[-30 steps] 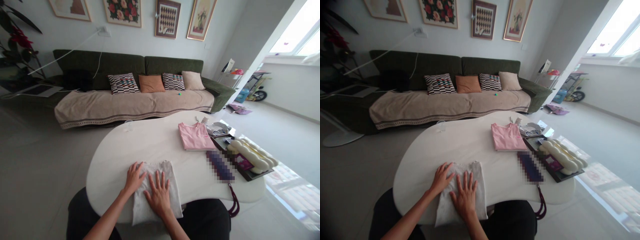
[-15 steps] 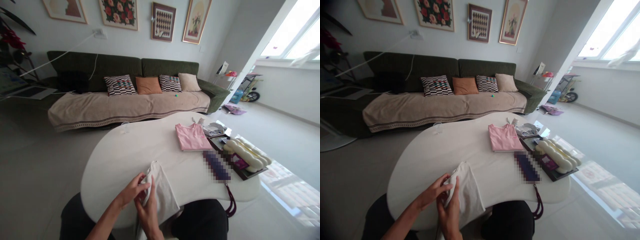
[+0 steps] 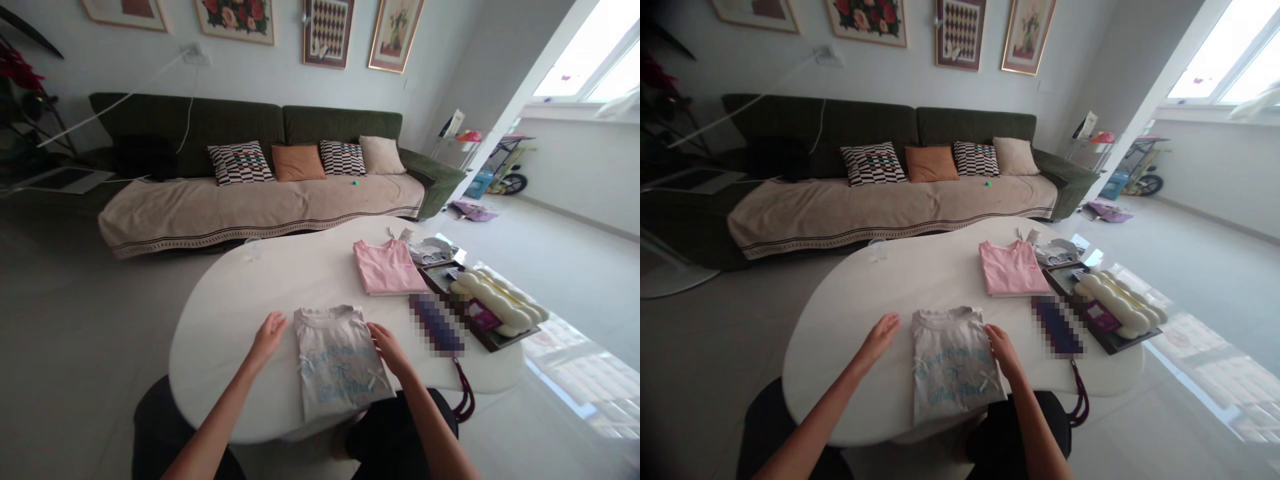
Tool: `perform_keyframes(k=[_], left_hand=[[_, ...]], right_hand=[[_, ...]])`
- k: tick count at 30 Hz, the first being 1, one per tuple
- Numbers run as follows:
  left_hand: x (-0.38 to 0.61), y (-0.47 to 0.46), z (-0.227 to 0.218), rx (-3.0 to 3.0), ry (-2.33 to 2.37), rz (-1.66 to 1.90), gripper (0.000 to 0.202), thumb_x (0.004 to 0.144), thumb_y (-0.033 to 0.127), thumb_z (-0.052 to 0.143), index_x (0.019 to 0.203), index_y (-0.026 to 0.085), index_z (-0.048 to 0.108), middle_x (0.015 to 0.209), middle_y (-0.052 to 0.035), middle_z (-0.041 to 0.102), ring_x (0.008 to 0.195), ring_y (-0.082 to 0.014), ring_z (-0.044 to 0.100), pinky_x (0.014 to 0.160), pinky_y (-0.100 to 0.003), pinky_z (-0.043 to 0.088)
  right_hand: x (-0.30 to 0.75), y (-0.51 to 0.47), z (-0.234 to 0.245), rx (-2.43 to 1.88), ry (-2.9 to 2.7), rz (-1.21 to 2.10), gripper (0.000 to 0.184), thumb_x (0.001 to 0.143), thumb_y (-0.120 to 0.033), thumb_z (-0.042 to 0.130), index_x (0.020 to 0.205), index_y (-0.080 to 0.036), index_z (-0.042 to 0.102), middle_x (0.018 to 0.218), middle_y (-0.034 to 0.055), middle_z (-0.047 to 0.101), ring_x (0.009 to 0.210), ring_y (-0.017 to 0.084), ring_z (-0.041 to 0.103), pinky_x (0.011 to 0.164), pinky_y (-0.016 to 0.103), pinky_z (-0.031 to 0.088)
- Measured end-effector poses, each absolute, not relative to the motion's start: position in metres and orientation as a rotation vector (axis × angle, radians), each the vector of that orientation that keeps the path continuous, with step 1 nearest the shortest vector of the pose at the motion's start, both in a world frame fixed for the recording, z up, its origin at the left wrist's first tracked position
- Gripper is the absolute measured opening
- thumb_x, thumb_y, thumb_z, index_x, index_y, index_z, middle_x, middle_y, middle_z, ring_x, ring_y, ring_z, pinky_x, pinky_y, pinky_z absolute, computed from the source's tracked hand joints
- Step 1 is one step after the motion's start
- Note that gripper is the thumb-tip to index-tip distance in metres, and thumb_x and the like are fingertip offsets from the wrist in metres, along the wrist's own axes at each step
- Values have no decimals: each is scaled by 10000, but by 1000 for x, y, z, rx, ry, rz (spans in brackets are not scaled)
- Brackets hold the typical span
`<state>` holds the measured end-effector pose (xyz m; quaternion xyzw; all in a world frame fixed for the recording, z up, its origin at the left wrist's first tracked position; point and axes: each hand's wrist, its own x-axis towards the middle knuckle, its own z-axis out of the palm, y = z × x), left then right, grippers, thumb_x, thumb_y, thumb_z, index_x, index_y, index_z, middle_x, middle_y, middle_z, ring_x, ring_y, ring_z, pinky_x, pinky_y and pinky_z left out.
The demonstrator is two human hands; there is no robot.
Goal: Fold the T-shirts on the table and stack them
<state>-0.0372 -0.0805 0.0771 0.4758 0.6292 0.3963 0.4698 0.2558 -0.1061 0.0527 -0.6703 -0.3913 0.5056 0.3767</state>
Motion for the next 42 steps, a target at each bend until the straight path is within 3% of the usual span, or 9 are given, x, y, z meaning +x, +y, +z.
perform_keyframes(k=[4, 7, 13, 17, 21, 27, 33, 38, 42], left_hand=[[-22, -107, 25, 1166, 1579, 781, 342, 633, 392, 612, 874, 151, 586, 861, -140, 694, 792, -285, 661, 738, -387, 493], [-6, -124, 10, 1187, 1568, 737, 285, 638, 355, 623, 850, 168, 594, 844, -109, 698, 859, -285, 656, 805, -371, 475], [7, -145, 18, 1080, 1419, 679, 475, 696, 387, 621, 1114, 175, 543, 1149, -114, 658, 1053, -256, 615, 902, -351, 465], [14, -147, 42, 814, 1145, 637, 621, 687, 358, 661, 1268, 235, 481, 1267, -61, 605, 1160, -245, 555, 964, -357, 438], [42, -112, 73, 737, 954, 634, 709, 667, 368, 661, 1331, 258, 437, 1134, -48, 662, 1010, -268, 626, 837, -362, 496], [124, -2, 122, 952, 781, 736, 675, 682, 258, 618, 1324, 294, 412, 1085, -22, 642, 857, -184, 632, 674, -245, 489], [203, 87, 98, 1228, 1147, 741, 578, 827, 246, 530, 1376, 238, 351, 1024, -48, 656, 821, -155, 631, 675, -236, 482], [222, 93, 33, 1405, 1407, 640, 481, 763, 169, 655, 1225, 141, 523, 1083, -92, 645, 996, -213, 602, 898, -373, 448], [225, 87, 12, 1528, 1486, 600, 529, 785, 188, 628, 1286, 107, 480, 1182, -157, 596, 1108, -271, 556, 965, -435, 402]], right_hand=[[277, -122, 22, -1917, -1089, 1175, 252, 900, -374, 556, 980, -138, 598, 875, 11, 630, 702, 114, 603, 655, 293, 514], [274, -139, 10, -1977, -1145, 1079, 229, 789, -359, 660, 880, -157, 605, 675, -26, 590, 643, 143, 579, 637, 295, 476], [261, -153, 13, -1879, -1156, 1105, 317, 631, -475, 669, 766, -193, 619, 675, 26, 658, 719, 246, 639, 612, 315, 485], [270, -151, 29, -1729, -1158, 1244, 428, 614, -529, 666, 863, -182, 651, 754, 50, 702, 744, 265, 667, 618, 340, 523], [301, -129, 57, -1577, -1201, 1373, 463, 643, -514, 675, 942, -161, 653, 796, 66, 713, 710, 255, 676, 616, 352, 537], [386, -48, 116, -1559, -1244, 1211, 629, 697, -550, 645, 1194, -179, 543, 855, 70, 717, 679, 237, 682, 626, 368, 550], [459, 44, 115, -1855, -1355, 704, 562, 805, -482, 580, 1268, -176, 492, 1062, 97, 669, 947, 271, 644, 842, 454, 503], [448, 67, 48, -2050, -1590, 442, 432, 882, -366, 578, 1273, -200, 502, 1397, 98, 440, 1269, 284, 422, 1041, 553, 320], [432, 64, 10, -2129, -1709, 388, 515, 889, -344, 570, 1363, -216, 418, 1501, 113, 290, 1374, 335, 245, 1083, 600, 215]])
